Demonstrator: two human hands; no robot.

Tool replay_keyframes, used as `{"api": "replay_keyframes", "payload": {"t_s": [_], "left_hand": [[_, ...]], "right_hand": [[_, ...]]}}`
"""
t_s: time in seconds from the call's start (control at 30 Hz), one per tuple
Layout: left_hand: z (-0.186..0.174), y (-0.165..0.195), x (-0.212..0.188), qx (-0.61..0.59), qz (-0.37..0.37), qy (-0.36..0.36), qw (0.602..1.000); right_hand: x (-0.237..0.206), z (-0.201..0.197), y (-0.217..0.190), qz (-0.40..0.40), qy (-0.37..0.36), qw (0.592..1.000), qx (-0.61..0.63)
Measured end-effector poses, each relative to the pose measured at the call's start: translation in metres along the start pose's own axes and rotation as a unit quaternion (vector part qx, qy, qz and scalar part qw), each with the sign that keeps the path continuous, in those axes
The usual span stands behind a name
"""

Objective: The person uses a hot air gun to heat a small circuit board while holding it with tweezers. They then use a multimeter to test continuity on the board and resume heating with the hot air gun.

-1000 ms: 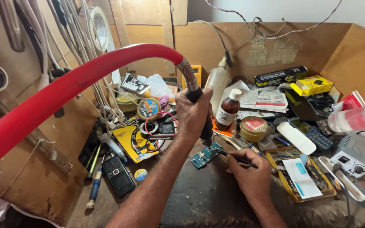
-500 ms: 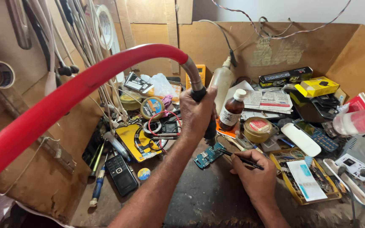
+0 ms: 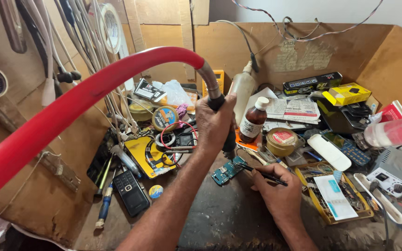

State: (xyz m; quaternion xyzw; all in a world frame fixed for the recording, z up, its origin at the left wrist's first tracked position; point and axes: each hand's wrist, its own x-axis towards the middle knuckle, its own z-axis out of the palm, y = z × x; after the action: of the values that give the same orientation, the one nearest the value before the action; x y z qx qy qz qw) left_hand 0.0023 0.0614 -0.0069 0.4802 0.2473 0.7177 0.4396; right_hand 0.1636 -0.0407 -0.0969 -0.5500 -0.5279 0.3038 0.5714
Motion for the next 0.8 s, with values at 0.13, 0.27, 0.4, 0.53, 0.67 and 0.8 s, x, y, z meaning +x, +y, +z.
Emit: {"api": "replay_keyframes", "payload": {"t_s": [0.13,0.27,0.4,0.53,0.67,0.8], "left_hand": [[-0.005,0.001,-0.002,0.005,-0.001,0.003,1.0],[0.0,0.0,-0.003,-0.003,-0.01,0.002,1.0],[0.002,0.001,-0.001,0.056,0.008,0.011,0.998],[-0.001,0.002,-0.002,0.013,0.001,0.004,1.0],[0.002,0.0,-0.003,0.014,-0.012,0.005,1.0],[0.005,0.0,0.001,0.026,-0.004,0.005,1.0]], "right_hand": [[0.001,0.001,0.001,0.007,0.005,1.0,-0.009],[0.0,0.0,0.003,0.022,0.012,1.0,0.002],[0.0,0.0,0.003,0.007,0.018,1.0,0.011],[0.0,0.0,0.0,0.009,0.007,1.0,-0.013],[0.0,0.0,-0.005,0.022,0.008,0.999,-0.031],[-0.001,0.0,-0.005,0.017,0.021,0.999,-0.031]]}}
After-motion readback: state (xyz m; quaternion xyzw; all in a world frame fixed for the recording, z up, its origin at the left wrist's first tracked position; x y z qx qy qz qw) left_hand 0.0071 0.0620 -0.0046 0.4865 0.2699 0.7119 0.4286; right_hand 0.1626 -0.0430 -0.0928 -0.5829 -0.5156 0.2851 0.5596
